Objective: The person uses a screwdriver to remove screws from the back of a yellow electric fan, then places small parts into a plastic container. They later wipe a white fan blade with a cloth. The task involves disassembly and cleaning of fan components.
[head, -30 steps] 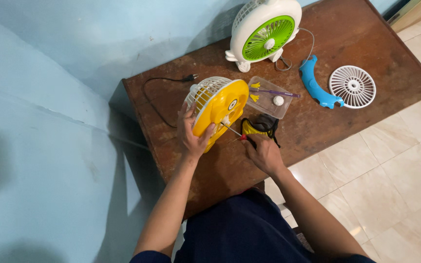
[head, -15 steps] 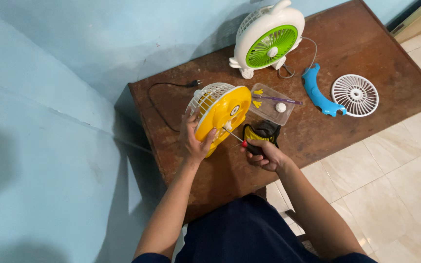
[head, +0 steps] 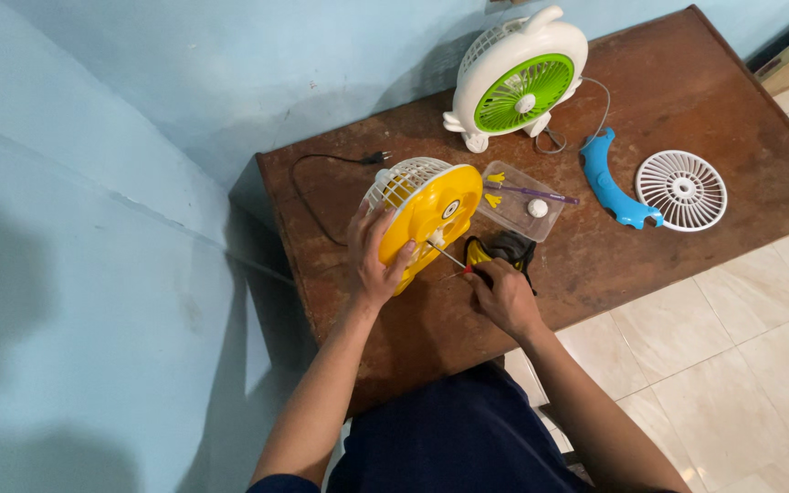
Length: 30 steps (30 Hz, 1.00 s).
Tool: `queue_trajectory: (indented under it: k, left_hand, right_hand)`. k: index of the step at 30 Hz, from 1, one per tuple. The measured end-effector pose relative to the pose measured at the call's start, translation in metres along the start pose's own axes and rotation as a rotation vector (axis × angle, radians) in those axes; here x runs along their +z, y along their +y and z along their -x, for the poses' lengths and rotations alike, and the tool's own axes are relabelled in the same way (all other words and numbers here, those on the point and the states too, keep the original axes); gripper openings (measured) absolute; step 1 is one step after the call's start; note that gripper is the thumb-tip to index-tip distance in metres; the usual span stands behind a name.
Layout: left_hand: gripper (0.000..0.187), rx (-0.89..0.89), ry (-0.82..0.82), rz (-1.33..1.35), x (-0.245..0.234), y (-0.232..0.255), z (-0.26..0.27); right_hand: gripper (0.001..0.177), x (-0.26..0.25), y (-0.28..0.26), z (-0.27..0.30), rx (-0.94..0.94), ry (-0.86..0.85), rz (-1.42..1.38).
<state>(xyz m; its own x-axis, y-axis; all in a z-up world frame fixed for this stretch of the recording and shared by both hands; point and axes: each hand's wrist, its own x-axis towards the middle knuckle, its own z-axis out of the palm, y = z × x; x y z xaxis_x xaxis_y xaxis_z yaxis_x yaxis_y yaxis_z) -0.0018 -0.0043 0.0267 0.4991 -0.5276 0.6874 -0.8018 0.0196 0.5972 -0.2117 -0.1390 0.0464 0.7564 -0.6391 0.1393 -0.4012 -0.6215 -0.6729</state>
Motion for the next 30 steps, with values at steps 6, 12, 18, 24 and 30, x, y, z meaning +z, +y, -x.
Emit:
queue_trajectory:
  k: [6, 12, 18, 24, 30]
  left_hand:
    - [0.054, -0.028, 0.020, 0.022, 0.004, -0.006, 0.007]
    - [0.056, -0.025, -0.018, 0.021, 0.001, -0.004, 0.002]
    - [0.052, -0.015, 0.016, 0.044, 0.000, 0.002, -0.003]
    - [0.050, 0.005, 0.031, 0.028, 0.001, 0.006, -0.004]
    - [0.038, 0.011, 0.071, -0.063, 0.010, 0.007, -0.007]
  right_hand:
    - [0.043, 0.015, 0.035, -0.016, 0.411, -0.369, -0.198]
    - [0.043, 0.020, 0.077, -0.031, 0.938, -0.749, -1.430]
    - [0.030, 0.018, 0.060, -0.028, 0.974, -0.555, -1.278]
    - [0.028, 0.002, 0.032, -0.010, 0.446, -0.314, -0.689]
    - [0.022, -0.002, 0.002, 0.003, -0.135, 0.042, 0.070]
